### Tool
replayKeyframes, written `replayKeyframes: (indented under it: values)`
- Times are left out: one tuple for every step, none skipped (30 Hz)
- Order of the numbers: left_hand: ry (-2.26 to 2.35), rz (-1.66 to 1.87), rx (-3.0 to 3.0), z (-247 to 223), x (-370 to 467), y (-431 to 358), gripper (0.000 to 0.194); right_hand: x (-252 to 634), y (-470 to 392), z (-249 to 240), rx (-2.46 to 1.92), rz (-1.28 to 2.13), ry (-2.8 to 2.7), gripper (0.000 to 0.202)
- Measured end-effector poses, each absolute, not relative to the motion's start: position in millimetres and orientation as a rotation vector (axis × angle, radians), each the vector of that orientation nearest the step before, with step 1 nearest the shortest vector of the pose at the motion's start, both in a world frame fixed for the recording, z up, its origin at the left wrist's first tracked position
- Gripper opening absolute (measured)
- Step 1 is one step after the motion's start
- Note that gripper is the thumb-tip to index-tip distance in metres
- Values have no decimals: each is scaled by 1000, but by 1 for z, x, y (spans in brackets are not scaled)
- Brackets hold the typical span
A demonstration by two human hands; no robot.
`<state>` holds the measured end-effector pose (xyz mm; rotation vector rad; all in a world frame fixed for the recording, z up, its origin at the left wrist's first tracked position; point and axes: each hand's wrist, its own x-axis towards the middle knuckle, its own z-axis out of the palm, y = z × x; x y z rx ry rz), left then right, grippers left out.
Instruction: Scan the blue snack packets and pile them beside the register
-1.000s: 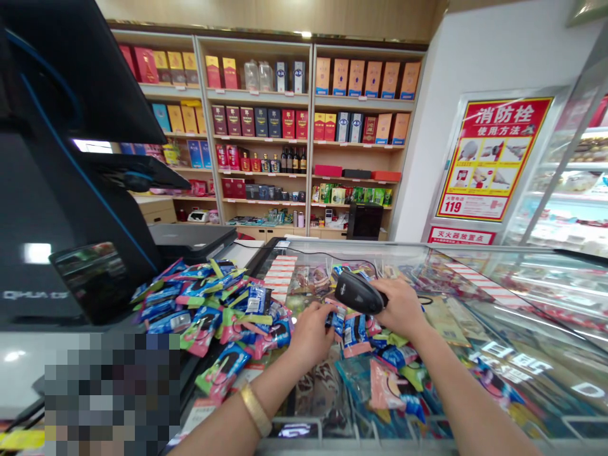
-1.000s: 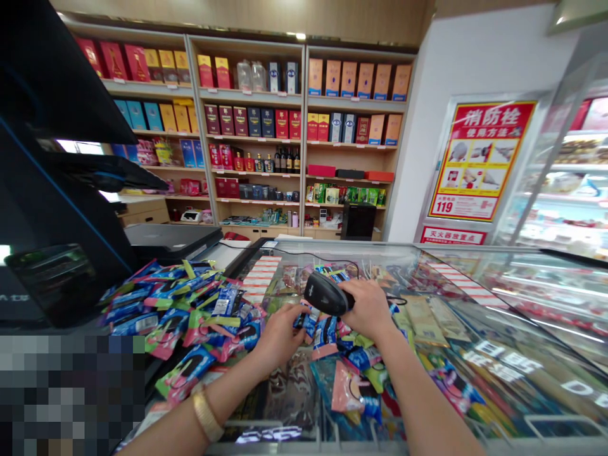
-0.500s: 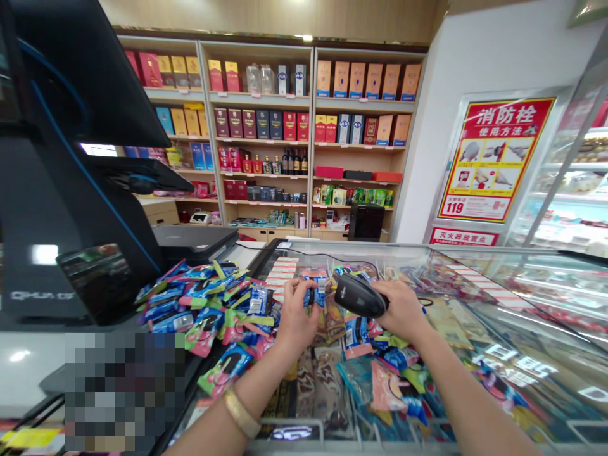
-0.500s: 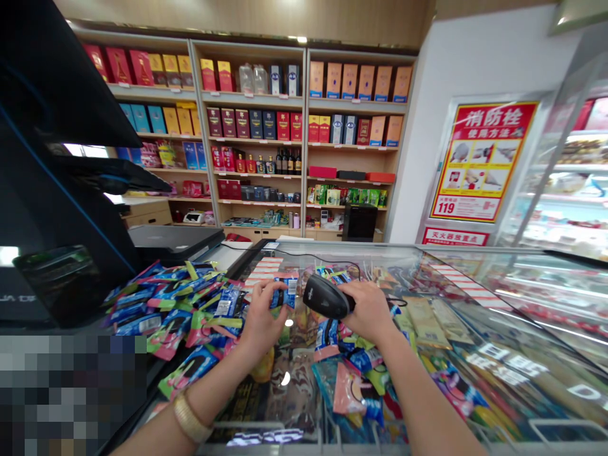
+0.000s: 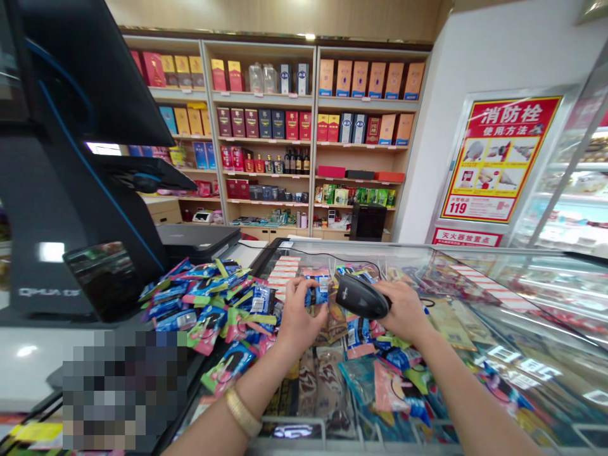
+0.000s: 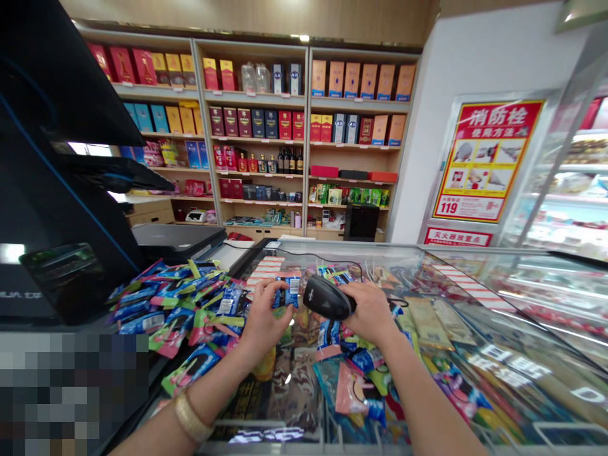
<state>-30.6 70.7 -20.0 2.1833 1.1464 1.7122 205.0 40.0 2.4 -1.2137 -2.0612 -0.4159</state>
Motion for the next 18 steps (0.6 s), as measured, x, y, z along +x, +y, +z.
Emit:
replayKeyframes:
  values:
    - [1158, 1712, 2168, -18, -31, 71, 33, 205, 40, 2, -1206, -421, -2054, 21]
    - [1176, 1721, 2157, -16, -32, 71, 32, 205, 40, 2, -1200, -426, -2049, 22]
    - [1202, 1743, 2149, -12, -34, 71, 31, 206, 40, 2, -1197, -429, -2044, 22]
    - [1242, 1780, 2143, -7, -38, 71, 30, 206, 41, 2, -1198, -433, -2039, 21]
    - [1302, 1825, 2139, -1, -43, 72, 28, 206, 41, 2, -1201, -437, -2032, 21]
    - [1388, 1865, 2132, 6, -49, 72, 26, 207, 42, 2, -1206, -442, -2023, 21]
    - [1500, 1890, 2122, 13, -56, 73, 24, 208, 42, 1, -1211, -449, -2013, 21]
    - [1644, 1872, 2105, 20, -64, 74, 23, 208, 43, 1, -1215, -457, -2003, 21]
    - [1808, 1816, 2075, 27, -72, 74, 24, 209, 43, 1, -1219, -465, -1992, 21]
    - [1966, 1731, 2044, 32, -80, 75, 26, 209, 44, 0, -1223, -473, -1980, 21]
    - [2104, 1619, 2027, 36, -87, 76, 27, 210, 44, 0, -1227, -480, -1969, 22]
    - [2213, 1499, 2034, 39, -93, 77, 26, 211, 44, 0, -1231, -485, -1959, 22]
    - [2295, 1388, 2053, 40, -98, 79, 25, 211, 45, 0, -1235, -488, -1953, 22]
    - [2353, 1302, 2079, 40, -102, 80, 23, 212, 45, 0, -1241, -486, -1949, 22]
    - [2388, 1245, 2109, 39, -104, 80, 22, 213, 45, 0, -1248, -483, -1947, 22]
    - [2406, 1226, 2135, 37, -104, 81, 22, 213, 45, 0, -1257, -479, -1946, 22]
    - [2413, 1242, 2157, 36, -103, 81, 23, 214, 46, 0, -1267, -475, -1943, 22]
    - [2408, 1288, 2176, 34, -102, 81, 24, 215, 46, -1, -1276, -471, -1939, 22]
